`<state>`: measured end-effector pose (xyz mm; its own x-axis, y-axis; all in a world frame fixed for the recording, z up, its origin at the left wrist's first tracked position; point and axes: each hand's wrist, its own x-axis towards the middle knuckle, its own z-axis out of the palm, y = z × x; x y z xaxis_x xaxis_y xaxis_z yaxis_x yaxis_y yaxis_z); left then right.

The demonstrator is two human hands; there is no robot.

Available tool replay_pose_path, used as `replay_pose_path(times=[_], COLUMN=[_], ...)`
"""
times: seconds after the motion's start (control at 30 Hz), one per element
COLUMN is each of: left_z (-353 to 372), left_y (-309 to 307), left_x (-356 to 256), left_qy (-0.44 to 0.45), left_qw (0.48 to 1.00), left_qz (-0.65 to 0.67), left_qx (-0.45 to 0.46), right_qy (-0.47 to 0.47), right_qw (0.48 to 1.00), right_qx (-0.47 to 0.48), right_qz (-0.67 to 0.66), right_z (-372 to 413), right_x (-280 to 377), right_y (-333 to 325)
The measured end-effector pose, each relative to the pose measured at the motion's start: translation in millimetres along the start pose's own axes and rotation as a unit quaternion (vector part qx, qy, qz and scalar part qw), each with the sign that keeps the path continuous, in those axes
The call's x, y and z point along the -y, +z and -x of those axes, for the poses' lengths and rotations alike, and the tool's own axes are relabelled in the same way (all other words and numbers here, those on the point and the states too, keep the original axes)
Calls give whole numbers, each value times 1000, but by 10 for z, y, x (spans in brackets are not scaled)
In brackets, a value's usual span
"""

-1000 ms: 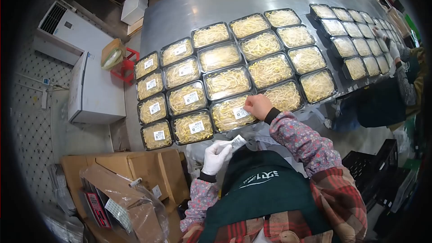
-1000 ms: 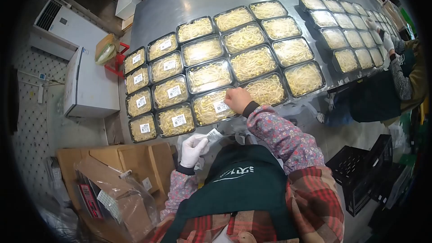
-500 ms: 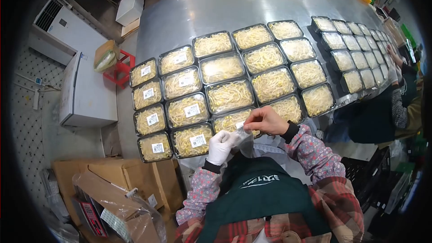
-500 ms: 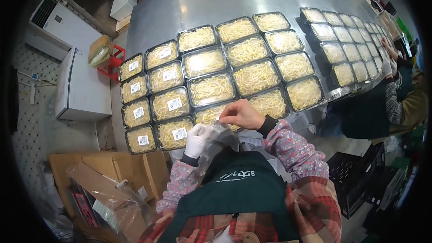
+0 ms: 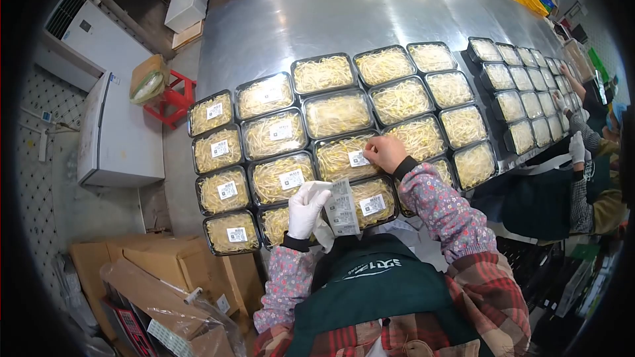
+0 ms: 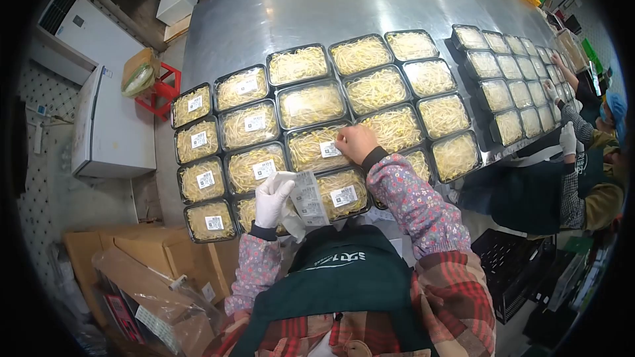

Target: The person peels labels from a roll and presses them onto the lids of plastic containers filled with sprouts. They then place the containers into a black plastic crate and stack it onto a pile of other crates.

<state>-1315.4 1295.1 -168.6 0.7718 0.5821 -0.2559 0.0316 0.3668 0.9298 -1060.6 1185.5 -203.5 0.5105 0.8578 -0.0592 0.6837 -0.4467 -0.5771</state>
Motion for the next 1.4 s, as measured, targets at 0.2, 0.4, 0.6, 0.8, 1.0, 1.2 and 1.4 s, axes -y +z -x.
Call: replay_pose_path(times=[0.2,0.4,0.6,0.8,1.0,1.2,1.4], left_z=[-276,-377,-340,-386,-500,-803,-900], left_y=[198,307,392,272,383,460,665], left_x=[104,151,239,50,-106,-171,-352], left_qy=[16,-86,-69,-53,-23,-1,117], left_qw=[993,991,996,975,961,972,993], left_qz=[101,57,23,192,251,200,8], left_qx=[-64,-85,-52,-95,-116,-121,-30], right_qy=[112,44,36,-5,-5,22,-107], right_qw=[938,892,957,999,997,880,912], right_qx=[55,116,-10,-22,-66,227,64], right_qz=[-322,-435,-288,-46,25,-416,-390], right_z=[144,159,-885,-1239,-1103,-456,-427], right_x=[320,599,-64,-90,-5,519,467], right_y=[-402,-502,-339,-148,-481,-776,-500])
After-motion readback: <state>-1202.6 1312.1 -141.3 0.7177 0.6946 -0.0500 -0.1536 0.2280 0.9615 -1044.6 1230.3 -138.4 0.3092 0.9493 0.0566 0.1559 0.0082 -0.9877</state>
